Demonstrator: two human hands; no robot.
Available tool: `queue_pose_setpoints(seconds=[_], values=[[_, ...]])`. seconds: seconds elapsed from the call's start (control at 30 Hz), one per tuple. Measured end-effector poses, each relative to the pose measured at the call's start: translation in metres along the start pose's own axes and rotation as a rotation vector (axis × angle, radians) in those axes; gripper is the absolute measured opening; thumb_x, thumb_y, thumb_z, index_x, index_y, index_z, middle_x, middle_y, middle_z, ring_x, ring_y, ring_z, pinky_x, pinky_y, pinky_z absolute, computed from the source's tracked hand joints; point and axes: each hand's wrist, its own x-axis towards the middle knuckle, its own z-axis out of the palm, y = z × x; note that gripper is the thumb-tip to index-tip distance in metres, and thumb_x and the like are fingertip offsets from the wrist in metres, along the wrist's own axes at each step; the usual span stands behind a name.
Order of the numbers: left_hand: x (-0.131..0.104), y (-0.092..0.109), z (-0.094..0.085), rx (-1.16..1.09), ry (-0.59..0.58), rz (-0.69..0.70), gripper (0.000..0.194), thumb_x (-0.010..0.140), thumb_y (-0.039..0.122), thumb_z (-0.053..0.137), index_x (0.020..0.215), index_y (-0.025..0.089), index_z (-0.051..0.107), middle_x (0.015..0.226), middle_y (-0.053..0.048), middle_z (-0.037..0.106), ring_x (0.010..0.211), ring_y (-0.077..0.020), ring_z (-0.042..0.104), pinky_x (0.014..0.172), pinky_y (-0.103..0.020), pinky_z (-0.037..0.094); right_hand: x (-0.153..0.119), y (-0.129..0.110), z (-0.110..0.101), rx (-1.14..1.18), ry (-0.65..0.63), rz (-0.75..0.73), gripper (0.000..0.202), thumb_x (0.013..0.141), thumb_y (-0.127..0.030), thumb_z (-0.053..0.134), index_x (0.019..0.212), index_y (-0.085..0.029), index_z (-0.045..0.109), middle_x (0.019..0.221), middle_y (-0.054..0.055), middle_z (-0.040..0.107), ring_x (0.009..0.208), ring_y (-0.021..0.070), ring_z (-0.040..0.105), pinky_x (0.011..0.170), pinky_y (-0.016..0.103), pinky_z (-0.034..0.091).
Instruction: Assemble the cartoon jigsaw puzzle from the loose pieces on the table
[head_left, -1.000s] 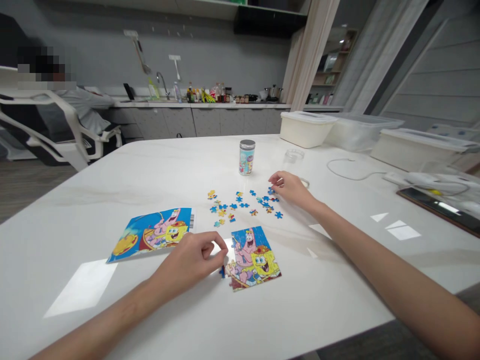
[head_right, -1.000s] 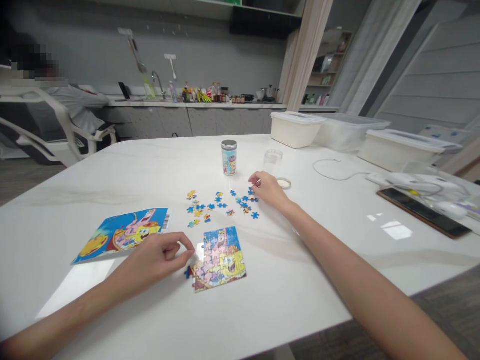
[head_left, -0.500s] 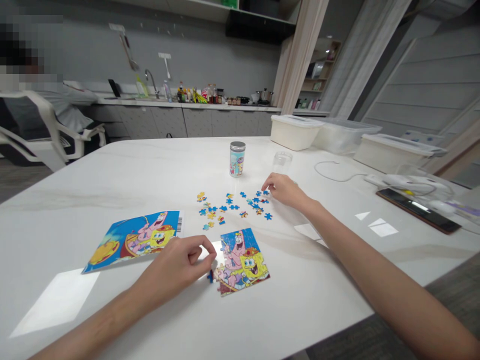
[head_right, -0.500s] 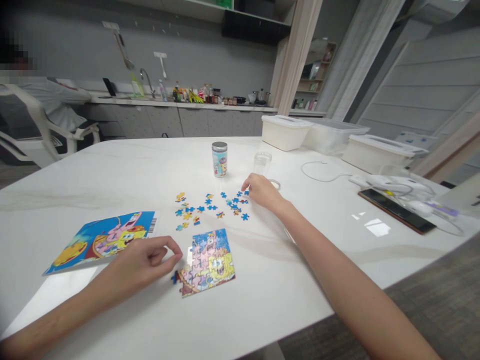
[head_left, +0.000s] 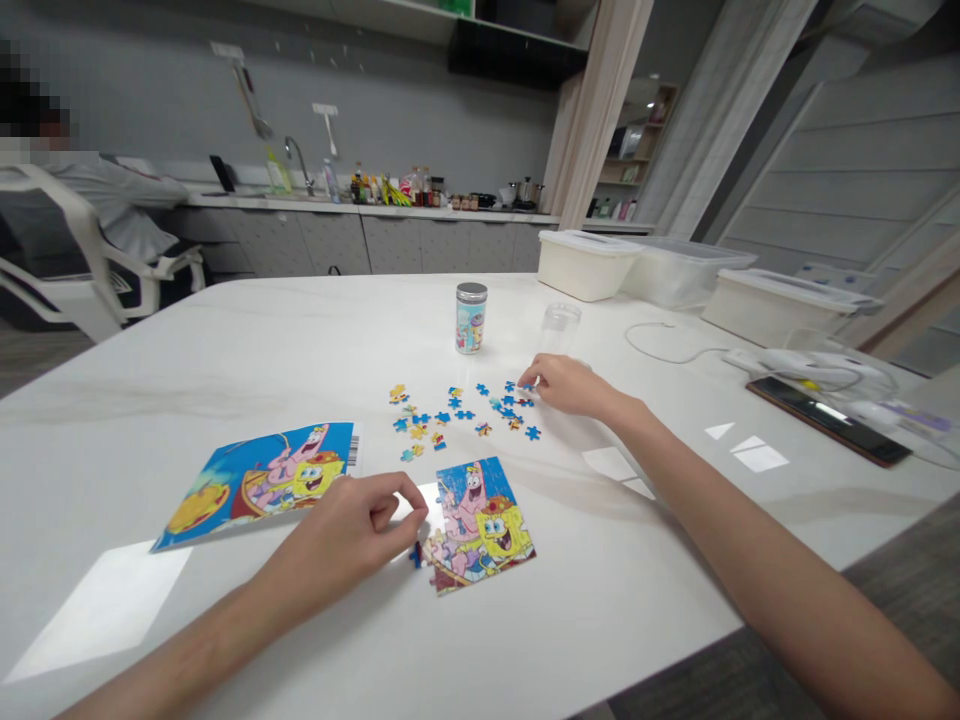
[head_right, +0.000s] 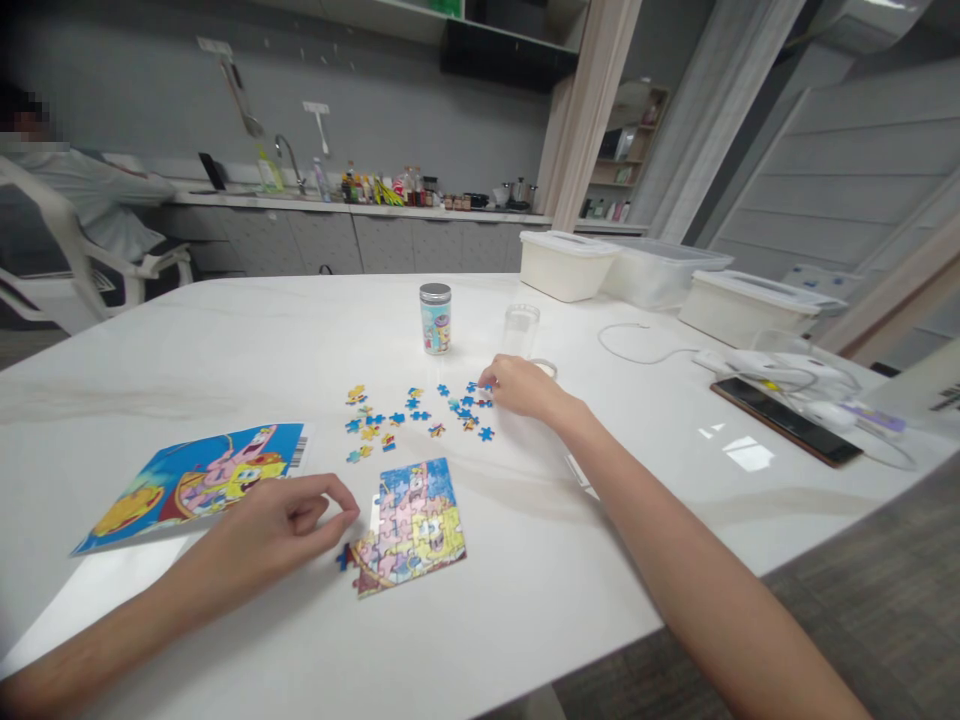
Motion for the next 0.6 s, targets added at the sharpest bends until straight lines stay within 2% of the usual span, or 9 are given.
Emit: queue_pose_setpoints(seconds=[0.13,0.37,0.6], values=[[0.000,0.001,-0.001,-0.002,0.001,-0.005,0.024,0.080,0.040,0.049,0.074,0.021,0.062,0.047,0.009,0.021,0.046,-0.0097,0.022,0.049,-0.023,0.020,0.000,-0.002,0.004,0.006,-0.043,-0.073,0.036,0.077,-0.005,0.045,0.095,-0.019,0.072,0.095,0.008,0.068,0.084,0.0187,0.061,0.074,0.026,0.043],[-0.001,0.003,-0.001,-0.008,-0.009,-0.011,0.025,0.079,0.040,0.049,0.074,0.020,0.062,0.047,0.009,0.022,0.046,-0.0095,0.022,0.049,-0.023,0.019,-0.001,-0.005,0.009,0.042,-0.022,-0.155,0.023,0.080,-0.024,0.056,0.098,-0.018,0.069,0.092,0.008,0.064,0.082,0.0181,0.059,0.076,0.027,0.043],[0.001,0.006,-0.003,-0.014,-0.016,-0.009,0.024,0.079,0.040,0.049,0.074,0.020,0.062,0.047,0.009,0.021,0.046,-0.0096,0.022,0.049,-0.023,0.019,-0.001,-0.008,0.011,0.077,-0.025,-0.131,0.017,0.075,-0.013,0.055,0.084,-0.017,0.067,0.090,0.007,0.064,0.079,0.0163,0.059,0.073,0.025,0.043]])
